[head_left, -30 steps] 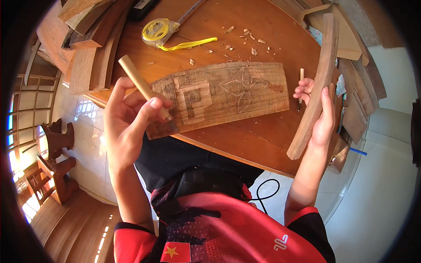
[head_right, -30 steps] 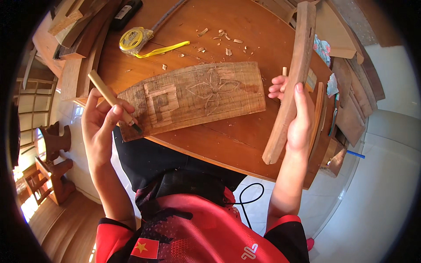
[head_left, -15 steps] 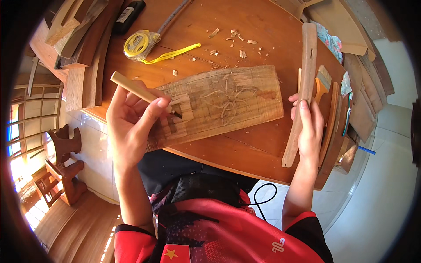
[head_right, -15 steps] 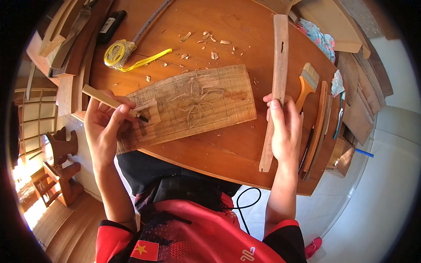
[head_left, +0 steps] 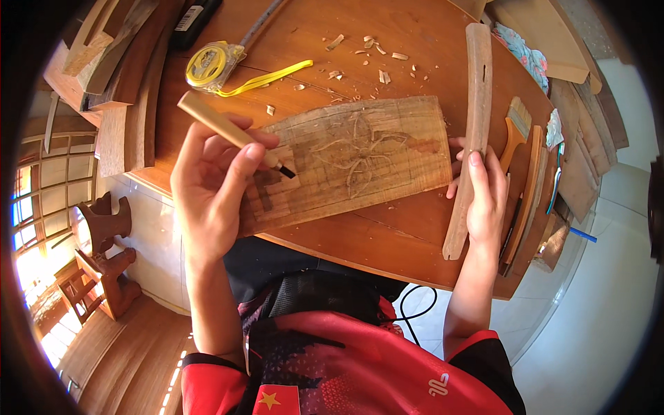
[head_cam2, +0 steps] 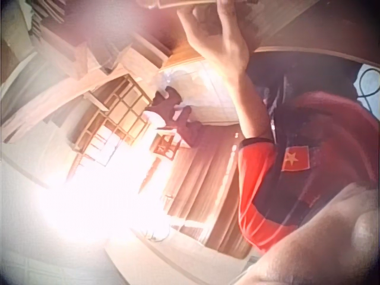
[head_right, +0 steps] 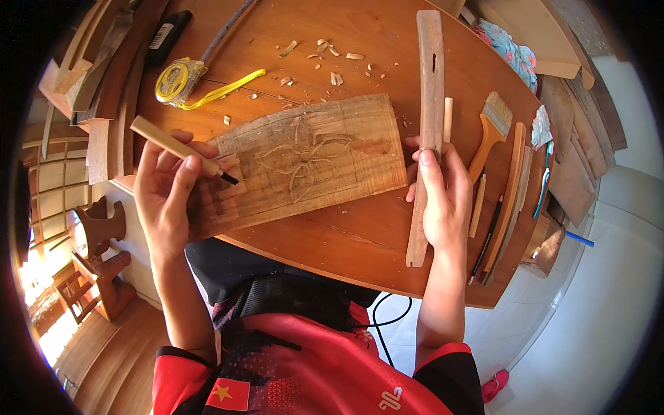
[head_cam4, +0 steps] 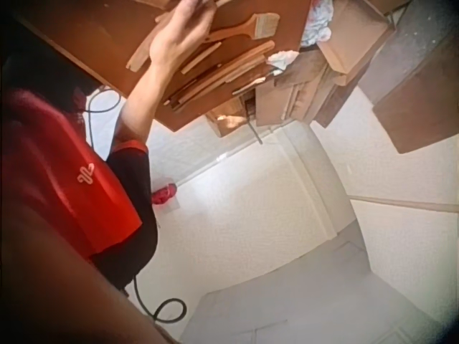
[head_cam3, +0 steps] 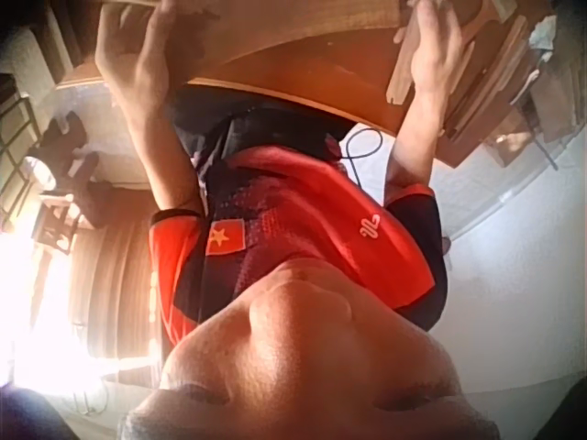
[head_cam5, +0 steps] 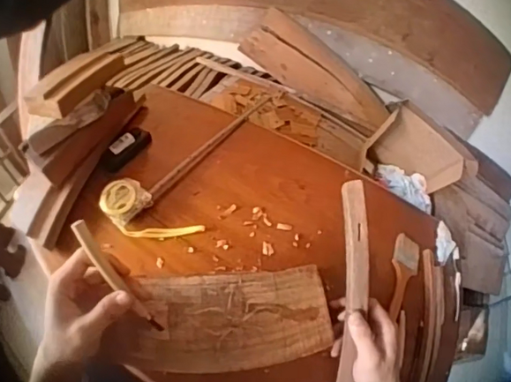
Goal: The person carves a design into a rectangular wooden board using a chisel and a wooden mallet. They repeatedly strike the chisel to remove wood shavings and refine the pattern, occasionally adjusting the tool's position and clearing debris from the surface.
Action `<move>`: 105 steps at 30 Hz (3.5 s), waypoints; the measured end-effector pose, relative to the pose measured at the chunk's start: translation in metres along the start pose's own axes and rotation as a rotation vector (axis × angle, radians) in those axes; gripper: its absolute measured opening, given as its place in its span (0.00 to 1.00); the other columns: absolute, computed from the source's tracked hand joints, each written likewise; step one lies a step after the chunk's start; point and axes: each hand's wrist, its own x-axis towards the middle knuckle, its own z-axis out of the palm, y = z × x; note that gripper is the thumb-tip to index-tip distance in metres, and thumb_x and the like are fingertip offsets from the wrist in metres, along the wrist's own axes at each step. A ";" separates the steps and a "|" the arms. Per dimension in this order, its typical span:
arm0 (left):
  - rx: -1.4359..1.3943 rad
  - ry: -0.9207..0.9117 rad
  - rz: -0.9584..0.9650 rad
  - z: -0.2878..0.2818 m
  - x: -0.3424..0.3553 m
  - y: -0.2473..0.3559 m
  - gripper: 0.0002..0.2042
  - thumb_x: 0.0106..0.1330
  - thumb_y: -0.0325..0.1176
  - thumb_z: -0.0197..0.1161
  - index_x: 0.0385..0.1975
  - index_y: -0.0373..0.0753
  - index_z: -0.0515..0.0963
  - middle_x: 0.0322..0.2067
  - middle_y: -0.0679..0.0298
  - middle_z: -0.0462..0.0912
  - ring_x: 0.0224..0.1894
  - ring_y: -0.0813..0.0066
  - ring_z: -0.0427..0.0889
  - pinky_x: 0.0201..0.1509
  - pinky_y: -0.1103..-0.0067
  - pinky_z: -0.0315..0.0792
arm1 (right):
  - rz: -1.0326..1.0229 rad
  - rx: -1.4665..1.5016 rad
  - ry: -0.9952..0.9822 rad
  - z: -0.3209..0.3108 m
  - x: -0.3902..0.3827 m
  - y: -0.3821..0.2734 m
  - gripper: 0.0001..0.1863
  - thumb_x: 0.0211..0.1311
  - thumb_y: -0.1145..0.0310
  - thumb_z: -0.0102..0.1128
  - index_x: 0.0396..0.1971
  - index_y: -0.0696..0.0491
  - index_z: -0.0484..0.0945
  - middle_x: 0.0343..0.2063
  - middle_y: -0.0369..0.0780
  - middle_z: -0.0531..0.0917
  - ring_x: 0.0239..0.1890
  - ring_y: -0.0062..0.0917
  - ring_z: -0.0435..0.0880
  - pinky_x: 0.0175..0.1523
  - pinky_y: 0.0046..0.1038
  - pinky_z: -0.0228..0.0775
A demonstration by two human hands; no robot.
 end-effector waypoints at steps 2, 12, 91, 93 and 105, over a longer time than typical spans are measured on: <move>-0.018 0.011 -0.002 -0.003 -0.002 -0.002 0.15 0.74 0.26 0.63 0.56 0.30 0.71 0.45 0.52 0.87 0.46 0.73 0.85 0.51 0.77 0.78 | 0.009 -0.002 -0.017 -0.002 0.001 0.002 0.20 0.78 0.55 0.55 0.46 0.59 0.79 0.34 0.36 0.81 0.26 0.14 0.75 0.28 0.20 0.68; 0.246 -0.391 0.025 0.039 0.046 0.036 0.17 0.73 0.30 0.65 0.57 0.27 0.78 0.43 0.55 0.87 0.45 0.70 0.87 0.51 0.75 0.81 | 0.034 -0.020 -0.006 -0.005 0.000 0.007 0.20 0.77 0.53 0.55 0.42 0.59 0.80 0.31 0.36 0.80 0.23 0.14 0.74 0.27 0.20 0.67; 0.406 -1.018 0.168 0.121 0.139 -0.026 0.19 0.73 0.45 0.66 0.57 0.40 0.85 0.39 0.67 0.91 0.45 0.80 0.84 0.54 0.78 0.74 | 0.201 0.329 0.100 -0.054 -0.049 -0.032 0.25 0.81 0.49 0.39 0.49 0.59 0.73 0.17 0.36 0.71 0.11 0.17 0.66 0.15 0.22 0.58; 0.352 -1.029 0.176 0.122 0.142 -0.027 0.19 0.73 0.44 0.66 0.57 0.40 0.85 0.38 0.68 0.91 0.45 0.80 0.84 0.54 0.78 0.74 | 0.246 0.112 -0.026 -0.051 -0.049 -0.033 0.26 0.82 0.49 0.38 0.49 0.60 0.72 0.16 0.35 0.70 0.11 0.16 0.65 0.14 0.21 0.59; 0.329 -0.993 0.143 0.115 0.140 -0.024 0.18 0.73 0.44 0.66 0.55 0.40 0.86 0.38 0.68 0.91 0.44 0.79 0.85 0.54 0.78 0.75 | 0.243 0.170 -0.023 -0.050 -0.049 -0.036 0.25 0.81 0.48 0.40 0.49 0.58 0.72 0.16 0.35 0.69 0.12 0.16 0.65 0.16 0.20 0.60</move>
